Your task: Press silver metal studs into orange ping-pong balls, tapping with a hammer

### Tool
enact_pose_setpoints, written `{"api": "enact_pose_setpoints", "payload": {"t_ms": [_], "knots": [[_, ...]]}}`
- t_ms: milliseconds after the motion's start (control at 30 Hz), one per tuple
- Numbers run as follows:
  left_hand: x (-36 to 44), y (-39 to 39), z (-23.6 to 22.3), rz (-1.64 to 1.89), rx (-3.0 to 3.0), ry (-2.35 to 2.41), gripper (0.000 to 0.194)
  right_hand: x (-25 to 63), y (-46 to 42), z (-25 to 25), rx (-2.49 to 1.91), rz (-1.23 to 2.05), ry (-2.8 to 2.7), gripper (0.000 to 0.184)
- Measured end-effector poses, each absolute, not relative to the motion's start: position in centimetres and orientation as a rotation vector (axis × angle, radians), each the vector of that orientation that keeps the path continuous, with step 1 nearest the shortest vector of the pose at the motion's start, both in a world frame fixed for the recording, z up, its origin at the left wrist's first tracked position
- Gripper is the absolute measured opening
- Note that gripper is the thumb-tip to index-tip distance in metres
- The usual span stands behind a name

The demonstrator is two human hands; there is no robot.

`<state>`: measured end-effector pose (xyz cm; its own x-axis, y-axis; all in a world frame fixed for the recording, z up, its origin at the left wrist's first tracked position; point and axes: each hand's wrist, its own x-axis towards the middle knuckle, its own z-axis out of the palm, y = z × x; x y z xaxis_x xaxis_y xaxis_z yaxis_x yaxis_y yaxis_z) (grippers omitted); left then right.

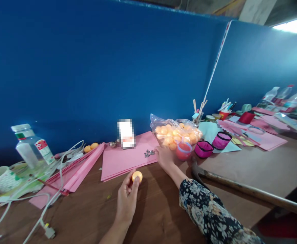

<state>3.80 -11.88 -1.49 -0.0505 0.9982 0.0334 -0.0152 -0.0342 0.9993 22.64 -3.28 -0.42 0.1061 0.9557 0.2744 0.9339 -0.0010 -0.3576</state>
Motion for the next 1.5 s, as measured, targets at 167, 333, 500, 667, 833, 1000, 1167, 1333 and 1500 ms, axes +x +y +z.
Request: {"api": "enact_pose_setpoints", "payload": {"t_ms": [167, 333, 500, 667, 833, 1000, 1167, 1333, 1500], "knots": [[3.8, -11.8, -1.6, 1.285, 1.175, 1.214, 0.049, 22.6, -3.3, -0.5, -1.921, 0.047, -1.867, 0.02], [3.8, -11.8, -1.8, 1.271, 1.165, 1.215, 0.05, 22.7, -3.2, -0.7, -1.928, 0.018, -1.855, 0.02], [3.8, -11.8, -1.9, 1.285, 1.155, 1.192, 0.049, 22.8, -3.3, -1.0, -1.923, -0.011, -1.838, 0.019], [3.9, -11.9, -1.7, 1.289, 1.127, 1.176, 0.048, 22.8, -3.5, -1.0, -1.897, -0.036, -1.827, 0.016], [3.9, -12.0, -1.4, 1.307, 1.125, 1.156, 0.049, 22.5, -3.5, -1.1, -1.865, -0.046, -1.79, 0.018], [3.9, -11.8, -1.5, 1.373, 1.19, 1.196, 0.046, 22.3, -4.1, -0.5, -1.807, -0.042, -1.769, 0.022], [4.0, -11.8, -1.3, 1.352, 1.141, 1.137, 0.049, 22.3, -5.9, 1.5, -1.633, 0.077, -1.564, 0.02], [3.9, -11.9, -1.1, 1.342, 1.074, 1.115, 0.045, 19.9, -8.1, 1.0, -1.272, 0.803, -1.412, 0.02], [3.7, -11.8, -1.4, 1.352, 1.112, 1.174, 0.049, 17.4, -9.6, -0.3, -1.146, 0.951, -1.511, 0.018]]}}
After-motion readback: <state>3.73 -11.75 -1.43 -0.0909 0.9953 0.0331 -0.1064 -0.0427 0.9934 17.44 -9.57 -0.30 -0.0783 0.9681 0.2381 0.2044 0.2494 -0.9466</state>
